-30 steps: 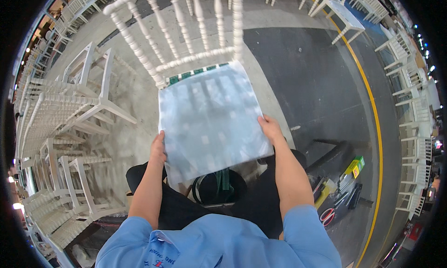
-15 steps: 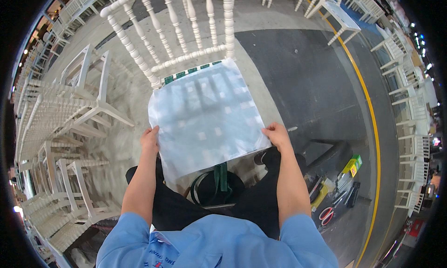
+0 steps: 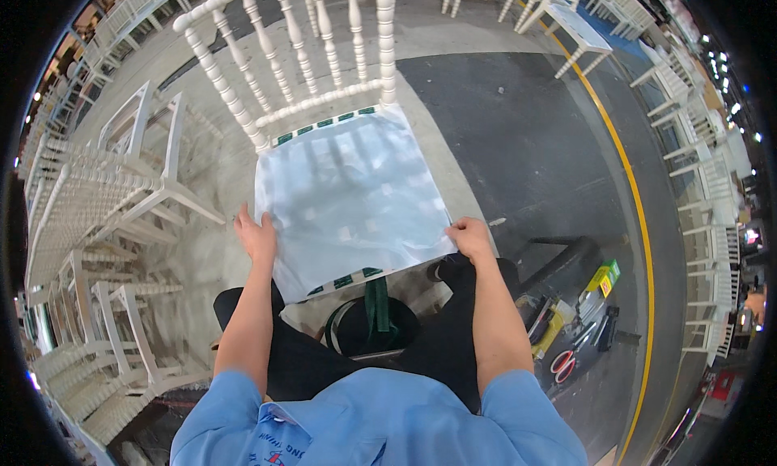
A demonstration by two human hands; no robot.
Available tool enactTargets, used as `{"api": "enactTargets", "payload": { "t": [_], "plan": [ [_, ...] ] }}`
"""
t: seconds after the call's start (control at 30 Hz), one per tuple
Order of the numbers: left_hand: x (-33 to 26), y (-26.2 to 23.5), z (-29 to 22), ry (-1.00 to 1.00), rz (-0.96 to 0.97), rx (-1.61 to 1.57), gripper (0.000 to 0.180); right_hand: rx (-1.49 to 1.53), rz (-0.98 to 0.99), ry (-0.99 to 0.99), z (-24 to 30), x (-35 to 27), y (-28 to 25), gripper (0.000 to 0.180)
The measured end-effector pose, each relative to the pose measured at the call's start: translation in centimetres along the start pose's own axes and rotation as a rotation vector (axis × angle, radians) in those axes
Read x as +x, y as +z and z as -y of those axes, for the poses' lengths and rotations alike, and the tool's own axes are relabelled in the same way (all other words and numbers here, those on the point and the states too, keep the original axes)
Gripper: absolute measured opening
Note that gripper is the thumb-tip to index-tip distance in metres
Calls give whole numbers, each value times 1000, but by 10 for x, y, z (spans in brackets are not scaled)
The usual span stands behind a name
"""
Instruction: The person weaves green straps into a white wooden chair seat, securing them with a staple gun. They then place a white fabric sheet over the woven seat and staple it in place.
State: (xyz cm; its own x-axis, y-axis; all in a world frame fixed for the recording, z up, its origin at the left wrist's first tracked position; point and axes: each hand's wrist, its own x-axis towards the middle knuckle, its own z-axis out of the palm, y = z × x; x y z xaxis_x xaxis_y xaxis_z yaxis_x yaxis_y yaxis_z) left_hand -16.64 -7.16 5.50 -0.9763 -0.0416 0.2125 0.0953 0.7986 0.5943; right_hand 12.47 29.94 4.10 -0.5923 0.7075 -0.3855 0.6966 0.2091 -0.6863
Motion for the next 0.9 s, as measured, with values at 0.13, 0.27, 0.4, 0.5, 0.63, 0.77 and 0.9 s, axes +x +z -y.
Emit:
{"api": "enactTargets", "payload": {
  "t": [0.13,0.27,0.4,0.5,0.63,0.77,0.9],
  "plan": [
    [-36,1,-55,635,366,40,54,12,12,-39,-6,4,2,26],
    [-108,19,-95,1006,729,114,54,18,-46,-100,-8,3,3,24],
    [-152,43,-119,1124,761,16,56,-15,-81,-66,-11,2,2,23],
    [-171,67,-139,1168,788,7,56,19,-58,-95,-13,4,0,21],
    [-188,91,-157,1166,783,-14,55,74,-41,-110,-15,8,-3,20],
    [-203,101,-163,1096,834,44,53,188,-11,-56,-16,7,-4,20],
    [-208,102,-165,1094,769,-13,52,331,-227,-137,-30,-20,-37,25]
  ]
}}
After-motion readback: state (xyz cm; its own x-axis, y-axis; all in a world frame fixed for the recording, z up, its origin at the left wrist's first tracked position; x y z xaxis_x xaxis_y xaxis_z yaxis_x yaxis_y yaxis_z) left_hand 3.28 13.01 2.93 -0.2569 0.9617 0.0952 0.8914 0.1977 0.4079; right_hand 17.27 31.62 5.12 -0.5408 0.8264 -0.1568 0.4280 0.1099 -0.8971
